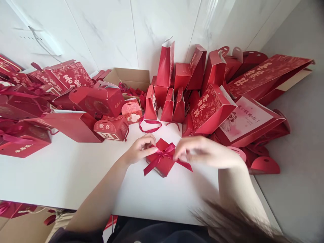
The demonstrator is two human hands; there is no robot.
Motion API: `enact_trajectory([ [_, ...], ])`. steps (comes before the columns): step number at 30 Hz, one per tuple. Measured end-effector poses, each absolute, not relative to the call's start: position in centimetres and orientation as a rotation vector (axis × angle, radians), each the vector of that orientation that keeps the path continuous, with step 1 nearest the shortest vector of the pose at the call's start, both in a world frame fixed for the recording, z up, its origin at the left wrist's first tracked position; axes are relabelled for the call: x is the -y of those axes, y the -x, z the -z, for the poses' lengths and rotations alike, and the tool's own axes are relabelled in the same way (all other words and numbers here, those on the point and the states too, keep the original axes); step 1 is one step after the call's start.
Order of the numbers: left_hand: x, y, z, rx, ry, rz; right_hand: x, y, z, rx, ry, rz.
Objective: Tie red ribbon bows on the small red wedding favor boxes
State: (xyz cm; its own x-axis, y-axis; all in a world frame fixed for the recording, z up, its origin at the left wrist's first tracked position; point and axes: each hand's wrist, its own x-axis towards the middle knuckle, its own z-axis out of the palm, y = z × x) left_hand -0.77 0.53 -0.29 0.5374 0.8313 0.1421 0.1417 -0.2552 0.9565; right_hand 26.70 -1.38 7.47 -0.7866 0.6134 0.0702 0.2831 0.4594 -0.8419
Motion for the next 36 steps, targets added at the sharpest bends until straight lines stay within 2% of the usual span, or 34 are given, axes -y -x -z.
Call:
enact_trajectory([
  [4, -0.4, 0.9, 0.1, -0.879, -1.695, -0.687, -0.3, -25.6, -5.9, 2.130, 1.017, -1.223],
  [14, -0.4, 1.2, 0.1, -0.903, -1.628, -0.673, 0.0, -23.2, -4.3, 2.228, 0.953, -0.936],
  [23, -0.5, 1.1, 0.0, -0.886, -1.684, -0.671, -2.5, -24.1, -1.9, 2.014, 0.831, -1.637],
  [36, -0.3, 0.7, -0.3, -0.891, -1.764, -0.677, -2.6, -24.3, -2.1, 2.114, 0.825, -1.629],
])
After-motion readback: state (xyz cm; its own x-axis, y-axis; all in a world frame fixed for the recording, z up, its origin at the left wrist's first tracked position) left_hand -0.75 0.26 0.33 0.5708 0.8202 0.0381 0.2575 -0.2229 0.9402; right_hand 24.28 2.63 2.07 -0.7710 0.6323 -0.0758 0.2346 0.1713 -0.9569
